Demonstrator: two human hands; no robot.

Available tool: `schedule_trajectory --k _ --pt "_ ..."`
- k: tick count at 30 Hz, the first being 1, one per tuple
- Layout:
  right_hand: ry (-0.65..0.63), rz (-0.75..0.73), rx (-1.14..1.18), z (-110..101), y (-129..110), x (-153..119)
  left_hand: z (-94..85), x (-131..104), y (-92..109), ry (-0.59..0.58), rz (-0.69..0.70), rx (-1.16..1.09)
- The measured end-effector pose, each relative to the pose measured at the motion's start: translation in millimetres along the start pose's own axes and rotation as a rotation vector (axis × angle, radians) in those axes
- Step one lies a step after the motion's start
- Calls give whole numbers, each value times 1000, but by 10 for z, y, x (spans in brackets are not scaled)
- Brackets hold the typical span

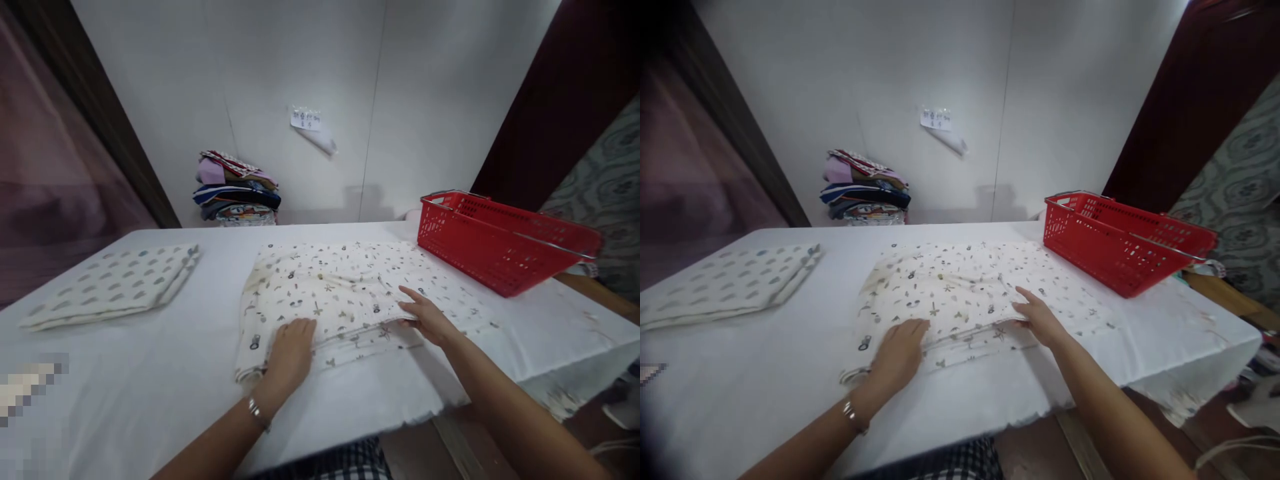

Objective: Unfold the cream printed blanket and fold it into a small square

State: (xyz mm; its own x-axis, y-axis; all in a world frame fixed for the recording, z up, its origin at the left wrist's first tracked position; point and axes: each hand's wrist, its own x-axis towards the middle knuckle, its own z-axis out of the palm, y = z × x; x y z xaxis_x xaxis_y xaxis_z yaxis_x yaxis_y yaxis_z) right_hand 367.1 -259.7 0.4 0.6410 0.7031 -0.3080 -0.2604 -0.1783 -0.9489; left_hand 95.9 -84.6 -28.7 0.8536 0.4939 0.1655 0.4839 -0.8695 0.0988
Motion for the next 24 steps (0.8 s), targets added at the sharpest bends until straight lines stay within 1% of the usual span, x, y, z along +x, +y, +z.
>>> schedule_trajectory --k 4,8,11,13,15,16,18,20,21,22,23,24 --pt "-41 0 12 -50 -33 88 -108 -306 -294 -23 -82 73" --pt "-67 18 -12 -113 -85 252 -96 -496 -546 -5 -91 146" --pt "-88 20 -6 -179 -235 450 -59 -551 -676 19 -95 168" --pt "-83 9 -5 -253 -437 602 -60 -523 -688 38 -102 173" --pt "-50 -44 -16 -369 -738 737 -95 -430 -622 51 -117 164" --pt "-27 -97 -23 -449 -919 788 -125 -358 -559 57 -128 151" --pt "38 -229 -25 -658 -1305 841 -195 -179 -385 67 -137 109" --pt "84 -377 -50 -933 -1639 829 -249 16 -170 60 -115 46" --pt "124 -442 -66 -1091 -1753 801 -260 104 -59 44 -95 13" --pt "162 -488 -84 -1258 -1815 762 -257 176 45 18 -76 -13" --pt "201 -503 -109 -1428 -1819 716 -240 231 137 -14 -59 -30" --pt "239 -483 -138 -1596 -1764 666 -210 266 213 -47 -47 -36"
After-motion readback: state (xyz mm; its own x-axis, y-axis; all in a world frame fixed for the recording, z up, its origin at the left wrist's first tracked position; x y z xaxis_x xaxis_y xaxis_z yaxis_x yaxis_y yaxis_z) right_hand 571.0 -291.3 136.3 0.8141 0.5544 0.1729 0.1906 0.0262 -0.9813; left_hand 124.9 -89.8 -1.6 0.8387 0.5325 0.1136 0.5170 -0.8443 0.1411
